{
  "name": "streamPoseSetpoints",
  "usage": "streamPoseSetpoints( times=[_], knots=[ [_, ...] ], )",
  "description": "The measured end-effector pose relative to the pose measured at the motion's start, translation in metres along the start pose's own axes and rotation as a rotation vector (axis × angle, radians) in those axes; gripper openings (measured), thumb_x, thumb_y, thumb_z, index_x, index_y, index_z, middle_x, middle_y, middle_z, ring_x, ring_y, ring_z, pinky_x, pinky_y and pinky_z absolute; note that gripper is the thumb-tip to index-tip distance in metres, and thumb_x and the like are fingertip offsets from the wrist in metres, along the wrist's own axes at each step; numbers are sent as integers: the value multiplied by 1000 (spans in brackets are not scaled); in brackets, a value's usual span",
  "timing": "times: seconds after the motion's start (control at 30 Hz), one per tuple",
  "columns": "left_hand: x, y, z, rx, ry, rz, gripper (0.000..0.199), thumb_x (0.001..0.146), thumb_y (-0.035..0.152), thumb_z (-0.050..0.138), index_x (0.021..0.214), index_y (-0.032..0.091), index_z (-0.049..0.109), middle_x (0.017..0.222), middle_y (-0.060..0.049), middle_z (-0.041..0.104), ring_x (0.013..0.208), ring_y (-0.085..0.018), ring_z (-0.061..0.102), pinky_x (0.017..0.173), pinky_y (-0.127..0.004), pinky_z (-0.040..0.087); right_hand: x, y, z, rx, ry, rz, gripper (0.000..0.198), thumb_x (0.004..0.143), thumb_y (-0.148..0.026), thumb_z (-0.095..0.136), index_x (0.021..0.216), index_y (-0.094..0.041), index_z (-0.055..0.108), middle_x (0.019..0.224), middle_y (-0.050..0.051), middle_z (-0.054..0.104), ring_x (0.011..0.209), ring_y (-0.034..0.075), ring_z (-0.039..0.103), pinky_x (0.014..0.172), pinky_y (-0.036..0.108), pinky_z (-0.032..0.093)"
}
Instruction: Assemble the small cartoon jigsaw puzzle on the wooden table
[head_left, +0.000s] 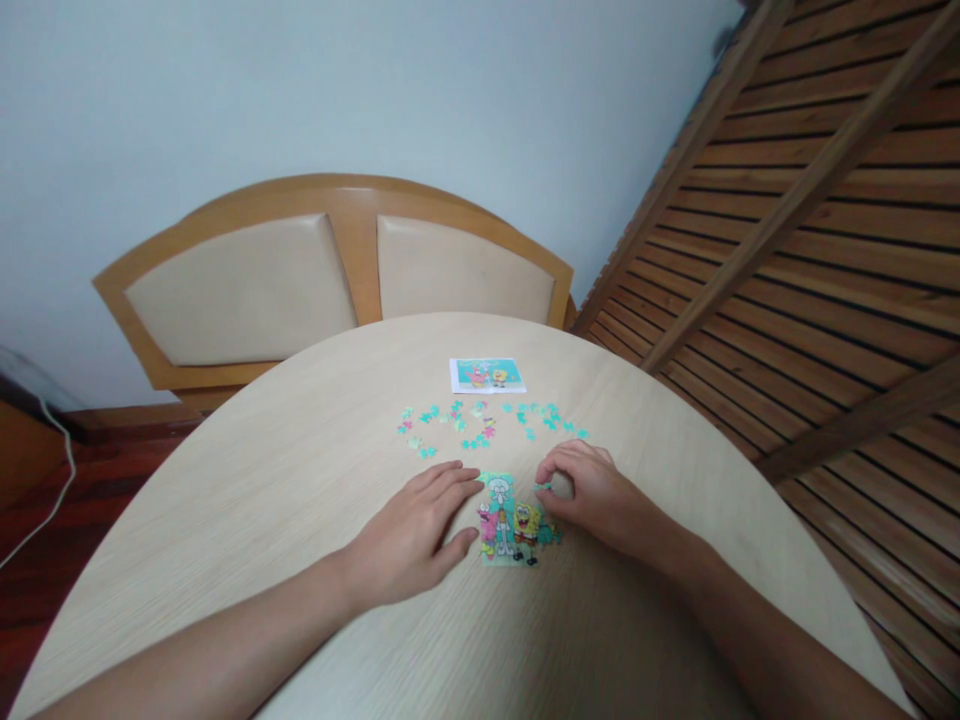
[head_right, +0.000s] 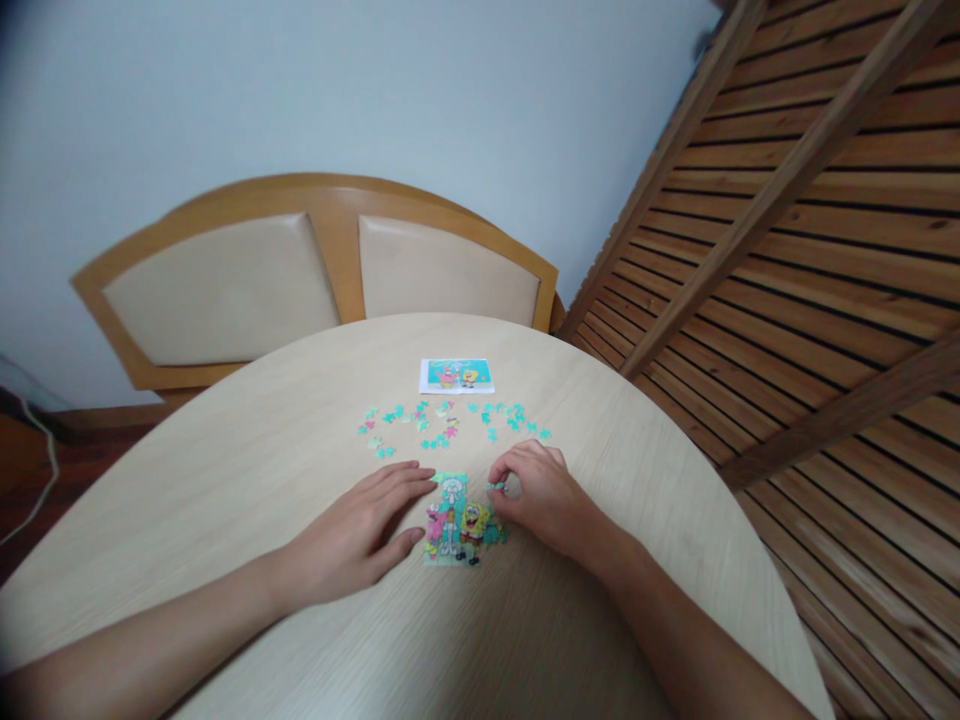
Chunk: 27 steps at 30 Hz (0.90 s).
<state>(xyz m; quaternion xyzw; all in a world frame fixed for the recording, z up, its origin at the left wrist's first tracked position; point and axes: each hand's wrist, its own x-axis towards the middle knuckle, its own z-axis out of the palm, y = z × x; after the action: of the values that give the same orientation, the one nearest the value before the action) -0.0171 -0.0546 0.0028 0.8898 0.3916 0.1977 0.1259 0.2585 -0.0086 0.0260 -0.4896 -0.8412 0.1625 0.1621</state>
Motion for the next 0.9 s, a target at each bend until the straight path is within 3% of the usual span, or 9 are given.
streamPoseSetpoints(
  times=[0.2,0.33,0.43,0.63,0.8,0.9],
  knots=[
    [0,0,-2,-35,12,11,48,95,34,60,140,21,49,145,-9,55,139,-29,45,118,-52,37,-3,-6,1,168,-14,-31,17,88,-27,64,101,-22,74,96,5,76,95,23,67,92,42,45],
    [0,3,-5,-60,-46,44,53,93,33,62,142,21,48,149,-9,52,143,-31,39,117,-52,38,-4,-21,9,376,28,27,18,89,-29,60,94,-21,75,97,5,76,92,21,68,86,36,51],
    [1,7,-9,-66,-85,104,46,95,28,57,140,22,50,151,-8,50,144,-30,38,117,-50,38,-5,-30,14,457,53,88,16,88,-30,60,92,-21,73,91,4,76,87,21,69,83,35,53],
    [3,12,-10,-110,-65,213,33,94,24,58,127,24,62,137,-7,58,129,-24,53,112,-42,43,-3,-31,19,507,81,-23,25,94,-29,52,101,-21,74,105,7,74,97,20,67,89,35,51],
    [3,12,-10,-105,-87,238,28,94,26,59,122,24,66,135,-8,58,126,-24,54,111,-41,44,-2,-27,24,496,102,55,22,93,-27,52,99,-20,72,99,5,75,92,20,68,86,34,52],
    [3,11,-10,-111,-76,246,28,95,26,59,122,25,66,135,-8,57,126,-24,54,111,-41,44,-2,-26,27,435,107,26,18,92,-26,56,98,-21,72,96,4,76,90,20,69,84,35,51]
  ],
)
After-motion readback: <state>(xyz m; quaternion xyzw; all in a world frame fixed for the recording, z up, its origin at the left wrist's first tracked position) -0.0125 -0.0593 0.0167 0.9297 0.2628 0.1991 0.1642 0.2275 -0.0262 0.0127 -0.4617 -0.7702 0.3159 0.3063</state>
